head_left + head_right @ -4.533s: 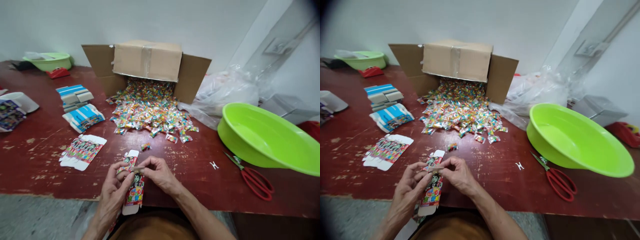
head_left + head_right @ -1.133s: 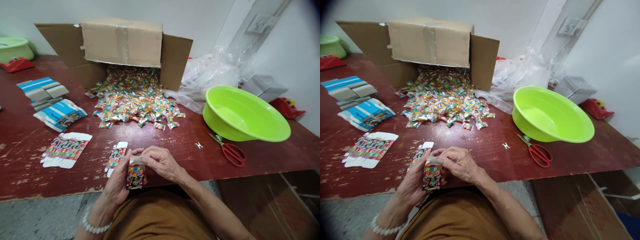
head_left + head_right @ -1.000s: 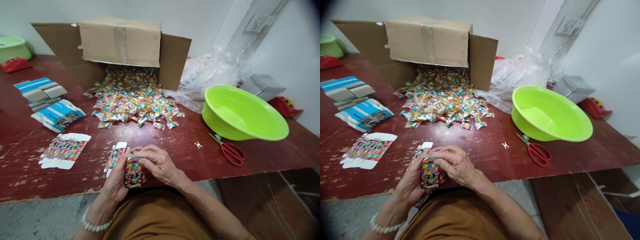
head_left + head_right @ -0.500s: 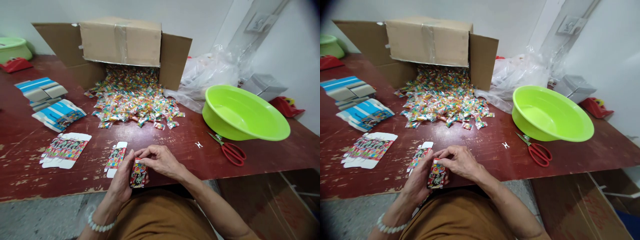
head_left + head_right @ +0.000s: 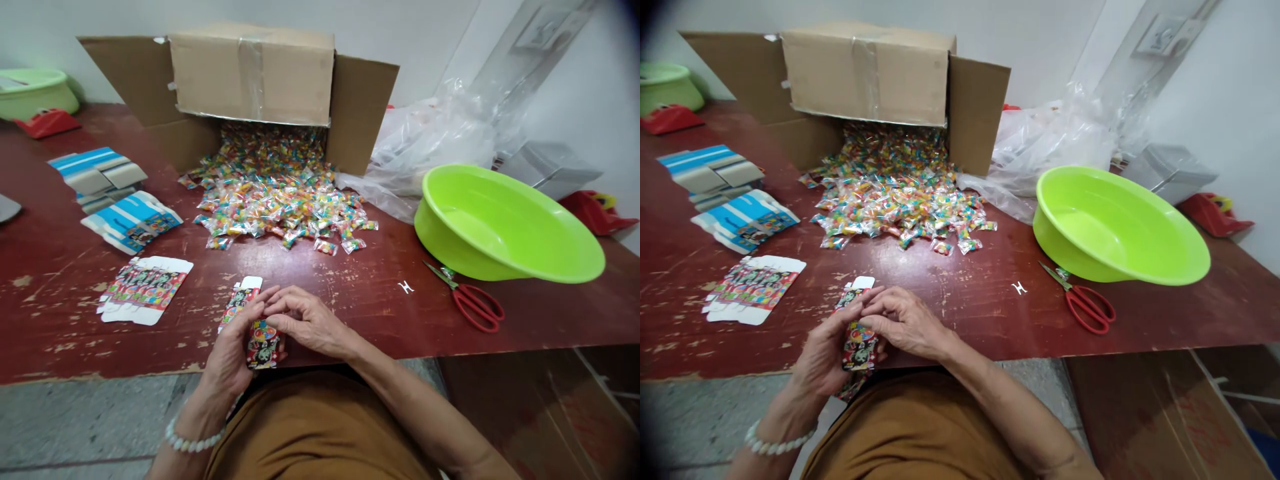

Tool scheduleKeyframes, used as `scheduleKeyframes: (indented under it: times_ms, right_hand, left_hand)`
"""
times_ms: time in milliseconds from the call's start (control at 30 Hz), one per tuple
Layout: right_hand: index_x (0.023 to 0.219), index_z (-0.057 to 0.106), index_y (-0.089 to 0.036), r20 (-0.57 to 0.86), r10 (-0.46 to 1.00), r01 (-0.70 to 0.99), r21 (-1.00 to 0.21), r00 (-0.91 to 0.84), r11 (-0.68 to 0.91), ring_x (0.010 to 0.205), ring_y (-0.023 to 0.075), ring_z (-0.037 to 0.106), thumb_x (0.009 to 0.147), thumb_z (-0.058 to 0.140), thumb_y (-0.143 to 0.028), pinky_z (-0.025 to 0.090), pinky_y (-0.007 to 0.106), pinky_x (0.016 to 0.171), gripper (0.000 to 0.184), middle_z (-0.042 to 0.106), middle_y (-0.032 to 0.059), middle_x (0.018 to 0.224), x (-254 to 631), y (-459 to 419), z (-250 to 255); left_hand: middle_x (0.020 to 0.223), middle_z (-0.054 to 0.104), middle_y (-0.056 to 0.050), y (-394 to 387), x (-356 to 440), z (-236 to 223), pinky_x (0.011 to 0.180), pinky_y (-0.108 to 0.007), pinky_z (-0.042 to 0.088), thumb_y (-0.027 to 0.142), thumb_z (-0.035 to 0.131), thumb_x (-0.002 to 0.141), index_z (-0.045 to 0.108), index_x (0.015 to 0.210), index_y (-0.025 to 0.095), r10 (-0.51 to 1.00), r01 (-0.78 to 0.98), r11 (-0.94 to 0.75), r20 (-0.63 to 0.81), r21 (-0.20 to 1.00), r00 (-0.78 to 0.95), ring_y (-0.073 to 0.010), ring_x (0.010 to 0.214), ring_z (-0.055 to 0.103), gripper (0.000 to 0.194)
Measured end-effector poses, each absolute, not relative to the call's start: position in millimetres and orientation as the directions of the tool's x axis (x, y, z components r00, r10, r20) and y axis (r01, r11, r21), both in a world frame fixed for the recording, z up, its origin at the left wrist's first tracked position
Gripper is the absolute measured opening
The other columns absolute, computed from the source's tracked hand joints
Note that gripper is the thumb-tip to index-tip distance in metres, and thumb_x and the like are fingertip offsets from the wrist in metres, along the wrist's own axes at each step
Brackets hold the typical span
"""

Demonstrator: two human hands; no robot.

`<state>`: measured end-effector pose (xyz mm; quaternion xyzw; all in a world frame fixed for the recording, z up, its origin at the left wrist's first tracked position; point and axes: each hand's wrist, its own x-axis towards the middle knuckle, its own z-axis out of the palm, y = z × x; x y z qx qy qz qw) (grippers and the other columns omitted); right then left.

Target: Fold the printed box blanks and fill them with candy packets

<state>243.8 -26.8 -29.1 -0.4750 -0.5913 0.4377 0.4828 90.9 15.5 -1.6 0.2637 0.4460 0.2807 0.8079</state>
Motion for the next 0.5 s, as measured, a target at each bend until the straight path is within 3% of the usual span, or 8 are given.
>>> scheduleKeyframes:
  times_ms: [133, 200, 300, 400, 500]
  right_hand:
    - [0.121, 0.067, -0.024, 0.11, 0.982, 0.245, -0.958, -0.154, 0.146, 0.111, 0.0167, 0.063, 0.094, 0.069, -0.033, 0.053, 0.032, 0.095, 0.028, 0.06, 0.0068, 0.129, 231.8, -4.3, -48.1]
    - [0.13, 0.06, -0.022, 0.136, 0.983, 0.412, -0.894, -0.124, 0.176, 0.119, 0.0196, 0.058, 0.092, 0.073, -0.033, 0.048, 0.036, 0.102, 0.041, 0.06, 0.0093, 0.129, 227.2, 12.6, -56.3]
    - [0.138, 0.052, -0.018, 0.101, 0.99, 0.656, -0.741, -0.1, 0.142, 0.126, 0.0271, 0.049, 0.088, 0.076, -0.046, 0.042, 0.045, 0.107, 0.062, 0.054, 0.014, 0.138, 220.9, 37.0, -61.5]
    - [0.136, 0.052, -0.017, 0.003, 0.998, 0.798, -0.601, -0.066, 0.055, 0.126, 0.0338, 0.044, 0.078, 0.08, -0.061, 0.04, 0.05, 0.102, 0.078, 0.046, 0.0183, 0.145, 214.5, 53.8, -57.2]
    - [0.126, 0.059, -0.017, -0.082, 0.993, 0.844, -0.536, -0.085, 0.028, 0.123, 0.0342, 0.043, 0.067, 0.084, -0.067, 0.038, 0.049, 0.099, 0.082, 0.047, 0.0177, 0.139, 210.1, 60.8, -48.5]
  left_hand:
    - [0.081, 0.079, -0.002, 8.6, 46.3, -5.7, 0.048, -0.028, 0.06, 0.038, 0.081, 0.072, 0.07, 0.119, 0.02, 0.854, -0.198, 0.511, -0.467, 0.836, 0.23, -0.0187, 0.053, 0.07, 0.051]
    - [0.08, 0.079, 0.0, -3.1, 16.7, -15.2, 0.054, -0.027, 0.06, 0.047, 0.084, 0.07, 0.072, 0.11, 0.022, 0.886, -0.106, 0.463, -0.456, 0.88, 0.085, -0.02, 0.06, 0.072, 0.049]
    - [0.092, 0.08, -0.001, -26.3, -21.4, -35.5, 0.056, -0.024, 0.055, 0.062, 0.072, 0.08, 0.071, 0.115, 0.028, 0.879, 0.131, 0.476, -0.47, 0.87, -0.077, -0.0223, 0.077, 0.073, 0.049]
    - [0.115, 0.075, -0.003, -42.3, -42.0, -52.5, 0.097, -0.033, 0.051, 0.063, 0.067, 0.085, 0.069, 0.117, 0.031, 0.942, 0.367, 0.334, -0.304, 0.868, -0.139, -0.0291, 0.118, 0.064, 0.046]
    - [0.125, 0.069, -0.005, -38.6, -42.9, -56.9, 0.114, -0.039, 0.036, 0.061, 0.067, 0.086, 0.066, 0.114, 0.032, 0.984, 0.524, 0.18, -0.147, 0.832, -0.103, -0.0317, 0.127, 0.055, 0.041]
